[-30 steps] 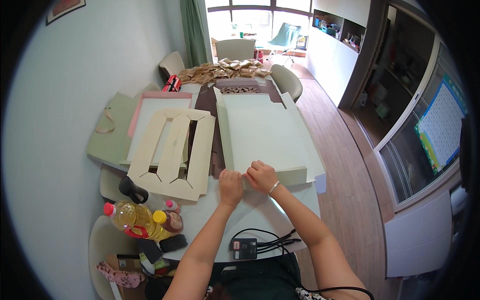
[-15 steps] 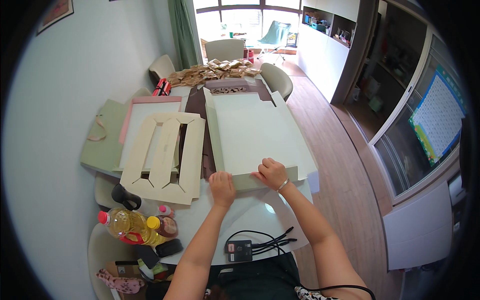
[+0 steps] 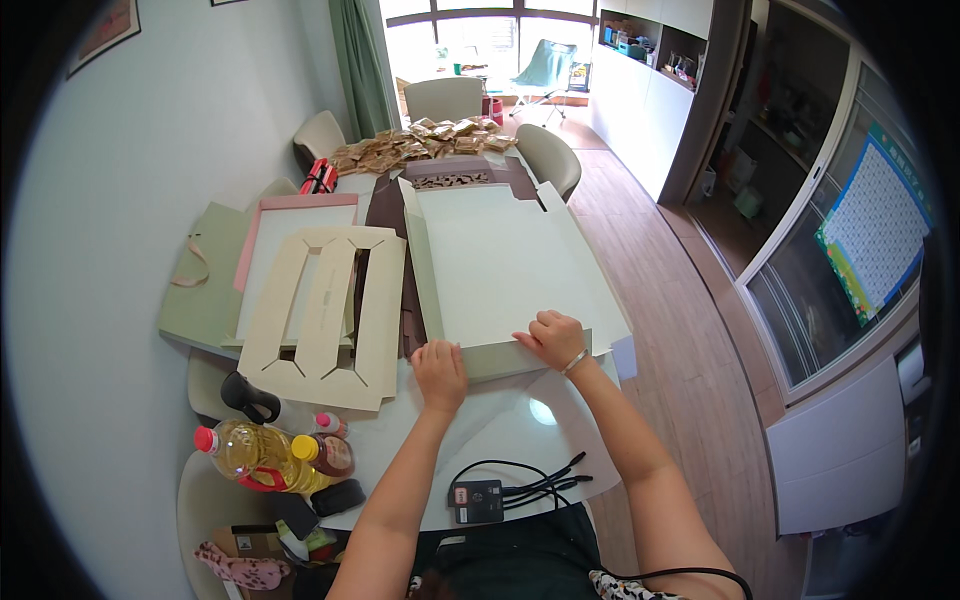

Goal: The person assembles flat cardboard boxes by folding the flaps and tucking them into slots. They handle several pre-cut cardboard pieces, folding the sides and securing the structure by hand on a white table.

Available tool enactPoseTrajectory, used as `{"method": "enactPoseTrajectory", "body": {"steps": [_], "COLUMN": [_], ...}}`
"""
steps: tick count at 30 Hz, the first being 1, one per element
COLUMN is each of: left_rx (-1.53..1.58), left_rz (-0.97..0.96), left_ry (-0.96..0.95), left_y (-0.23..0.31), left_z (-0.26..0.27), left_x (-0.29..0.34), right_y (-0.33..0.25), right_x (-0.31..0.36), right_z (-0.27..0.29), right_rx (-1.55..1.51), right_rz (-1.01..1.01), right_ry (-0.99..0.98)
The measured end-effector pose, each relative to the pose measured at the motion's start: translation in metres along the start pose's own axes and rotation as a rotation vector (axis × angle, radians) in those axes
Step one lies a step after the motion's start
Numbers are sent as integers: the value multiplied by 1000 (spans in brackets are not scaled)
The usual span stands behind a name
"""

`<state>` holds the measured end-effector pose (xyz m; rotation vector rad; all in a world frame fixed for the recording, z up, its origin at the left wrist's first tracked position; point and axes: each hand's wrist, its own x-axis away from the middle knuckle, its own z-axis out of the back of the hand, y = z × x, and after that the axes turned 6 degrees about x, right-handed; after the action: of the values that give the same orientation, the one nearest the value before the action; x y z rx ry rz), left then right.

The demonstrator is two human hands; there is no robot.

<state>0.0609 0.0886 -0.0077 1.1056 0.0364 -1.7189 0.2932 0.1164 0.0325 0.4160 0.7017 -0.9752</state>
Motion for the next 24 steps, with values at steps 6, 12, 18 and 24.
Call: {"method": "enactPoseTrajectory", "body": {"steps": [6,12,18,24], "left_rx": [-103,-158,4,-41], "left_rz": [-48,-198,-97,10], "left_ry": [-22,-109,-245,-355], "left_y": [1,26,16,12], "left_z": [0,5,-3,-7], "left_x": [-2,-16,-17,-19], "right_y": [4,2,7,13], "right_x": [5,2,5,6], "right_z": [3,0,-9,2], "right_rx": [29,-11,-85,-13], "right_rz": [-40,-90,-163,-342], "right_ry": [-8,-21,-179,-339]}}
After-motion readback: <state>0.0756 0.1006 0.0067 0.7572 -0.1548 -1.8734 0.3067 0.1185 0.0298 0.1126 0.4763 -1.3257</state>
